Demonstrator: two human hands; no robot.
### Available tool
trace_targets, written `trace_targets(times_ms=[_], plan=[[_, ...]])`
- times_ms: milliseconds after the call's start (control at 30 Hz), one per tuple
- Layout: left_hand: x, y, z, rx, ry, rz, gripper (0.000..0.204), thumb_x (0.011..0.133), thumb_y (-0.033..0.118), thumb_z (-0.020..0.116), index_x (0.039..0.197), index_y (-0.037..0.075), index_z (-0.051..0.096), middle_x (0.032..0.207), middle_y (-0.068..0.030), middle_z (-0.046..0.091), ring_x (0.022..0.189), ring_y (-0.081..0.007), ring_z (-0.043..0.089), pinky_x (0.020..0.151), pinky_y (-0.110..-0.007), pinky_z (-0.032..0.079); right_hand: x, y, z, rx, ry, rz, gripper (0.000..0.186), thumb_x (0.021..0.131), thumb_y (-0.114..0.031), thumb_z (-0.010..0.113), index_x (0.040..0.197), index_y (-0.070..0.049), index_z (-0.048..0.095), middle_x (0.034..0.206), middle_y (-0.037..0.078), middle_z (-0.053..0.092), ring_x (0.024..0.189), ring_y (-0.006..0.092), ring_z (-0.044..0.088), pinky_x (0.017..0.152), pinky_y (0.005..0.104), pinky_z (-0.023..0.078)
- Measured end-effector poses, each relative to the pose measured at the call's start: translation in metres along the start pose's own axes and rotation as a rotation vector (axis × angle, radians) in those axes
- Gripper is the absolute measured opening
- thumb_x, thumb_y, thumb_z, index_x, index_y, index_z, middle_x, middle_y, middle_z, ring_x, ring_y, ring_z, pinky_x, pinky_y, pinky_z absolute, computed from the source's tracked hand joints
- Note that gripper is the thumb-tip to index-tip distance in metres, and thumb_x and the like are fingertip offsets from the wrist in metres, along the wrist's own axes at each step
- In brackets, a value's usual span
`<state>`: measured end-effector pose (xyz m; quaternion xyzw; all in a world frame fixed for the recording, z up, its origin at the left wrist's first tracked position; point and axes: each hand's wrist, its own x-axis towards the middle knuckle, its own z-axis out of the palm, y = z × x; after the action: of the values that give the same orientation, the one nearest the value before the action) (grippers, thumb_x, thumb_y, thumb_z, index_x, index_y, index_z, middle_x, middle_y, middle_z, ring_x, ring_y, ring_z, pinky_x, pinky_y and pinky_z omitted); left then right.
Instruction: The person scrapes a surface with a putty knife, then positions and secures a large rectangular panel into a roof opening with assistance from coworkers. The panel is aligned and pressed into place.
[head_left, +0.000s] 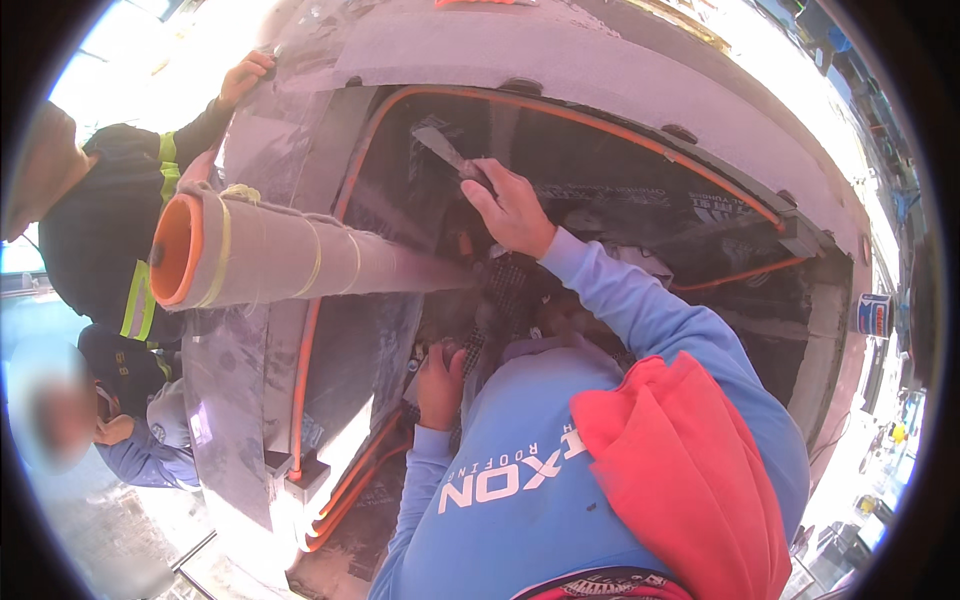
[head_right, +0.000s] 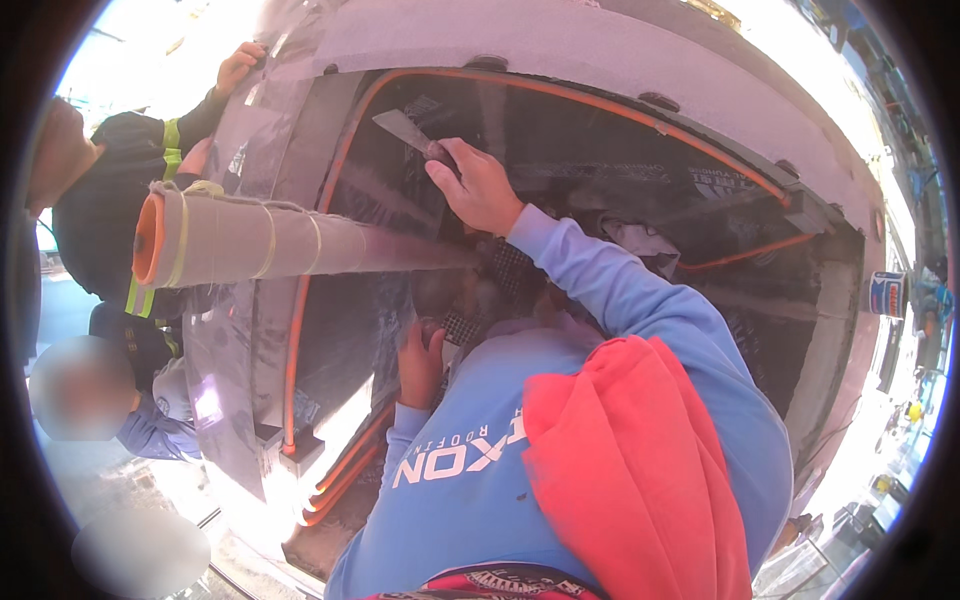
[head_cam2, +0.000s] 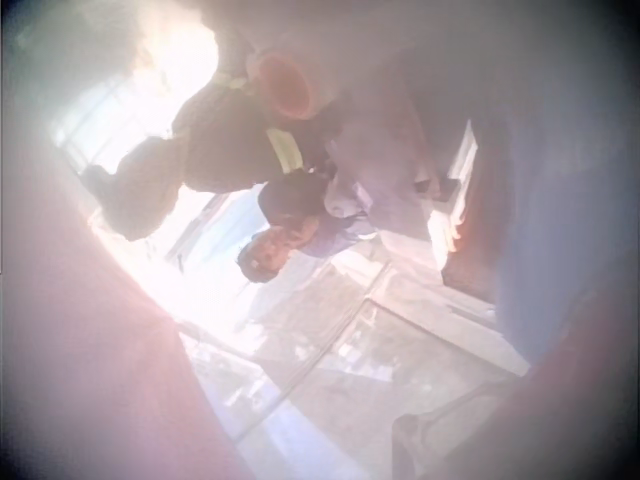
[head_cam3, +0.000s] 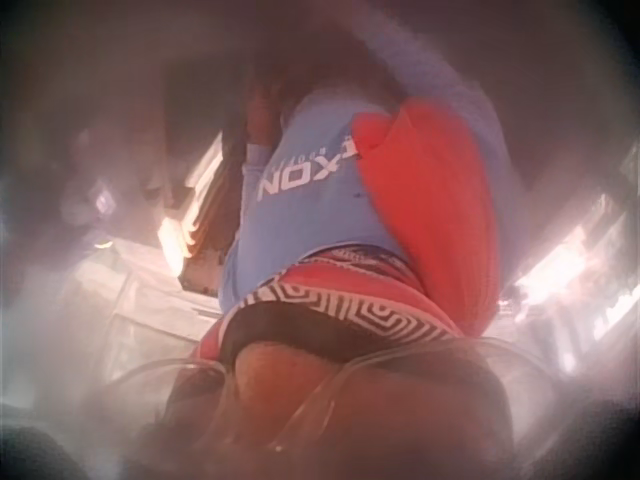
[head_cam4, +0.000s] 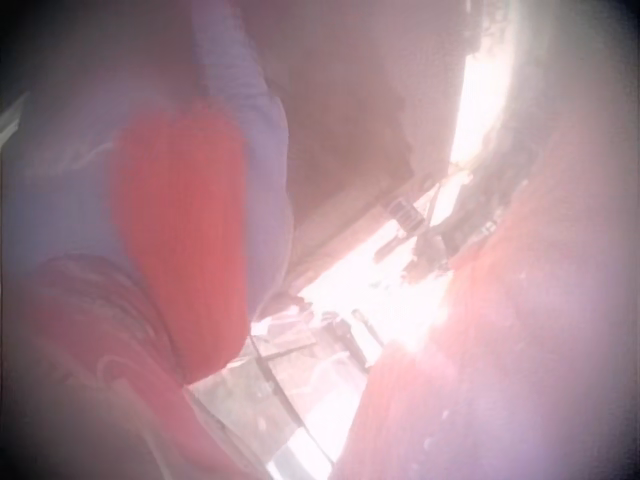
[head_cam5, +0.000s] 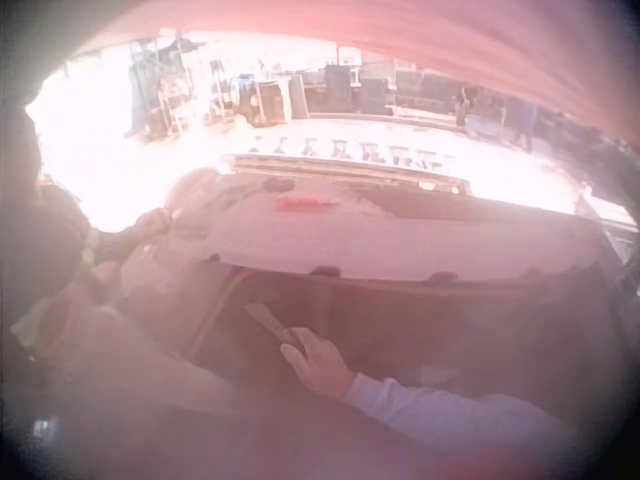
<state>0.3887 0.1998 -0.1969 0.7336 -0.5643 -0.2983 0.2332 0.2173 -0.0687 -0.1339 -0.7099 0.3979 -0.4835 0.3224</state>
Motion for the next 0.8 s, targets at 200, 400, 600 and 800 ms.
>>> trace_targets(times_ms=[200, 400, 600, 800], plan=[[-0.025, -0.019, -0.022, 0.041, 0.134, -0.079, 0.025, 0.100, 0.022, 0.068, 0.112, 0.002, 0.060, 0.097, -0.0195, 0.075, 0.087, -0.0453, 0.071, 0.071, -0.052, 0.055, 0.070, 0.037, 0.091, 0.083, 0.174, 0.054, 0.042, 0.092, -0.020, 0.079, 0.120, 0.003, 0.058, 0.099, 0.026, 0.070, 0.085, 0.0456, 0.068, 0.077, 0.0471, 0.054], [-0.041, -0.043, -0.036, 0.036, 0.113, -0.238, 0.022, 0.098, 0.016, 0.070, 0.113, 0.002, 0.061, 0.100, -0.0235, 0.074, 0.095, -0.0465, 0.072, 0.074, -0.051, 0.056, 0.106, 0.059, 0.129, -0.014, 0.329, 0.021, 0.046, 0.091, -0.028, 0.083, 0.117, 0.001, 0.059, 0.085, 0.020, 0.070, 0.062, 0.0278, 0.067, 0.061, 0.0394, 0.053], [-0.019, -0.035, -0.040, -0.031, 0.149, -0.124, 0.020, 0.101, 0.019, 0.068, 0.109, 0.004, 0.059, 0.098, -0.0189, 0.074, 0.088, -0.0450, 0.071, 0.071, -0.052, 0.054, 0.114, 0.067, 0.133, -0.047, 0.353, 0.043, 0.045, 0.091, -0.030, 0.082, 0.117, 0.001, 0.062, 0.073, 0.018, 0.068, 0.055, 0.0296, 0.064, 0.059, 0.0382, 0.052], [-0.001, -0.027, -0.049, 0.005, 0.074, -0.073, 0.020, 0.101, 0.018, 0.067, 0.106, 0.002, 0.056, 0.097, -0.0227, 0.073, 0.088, -0.0476, 0.070, 0.072, -0.052, 0.055, 0.090, 0.052, 0.127, -0.078, 0.322, 0.188, 0.045, 0.091, -0.029, 0.082, 0.116, 0.003, 0.064, 0.077, 0.021, 0.069, 0.059, 0.0293, 0.066, 0.062, 0.0369, 0.053]])
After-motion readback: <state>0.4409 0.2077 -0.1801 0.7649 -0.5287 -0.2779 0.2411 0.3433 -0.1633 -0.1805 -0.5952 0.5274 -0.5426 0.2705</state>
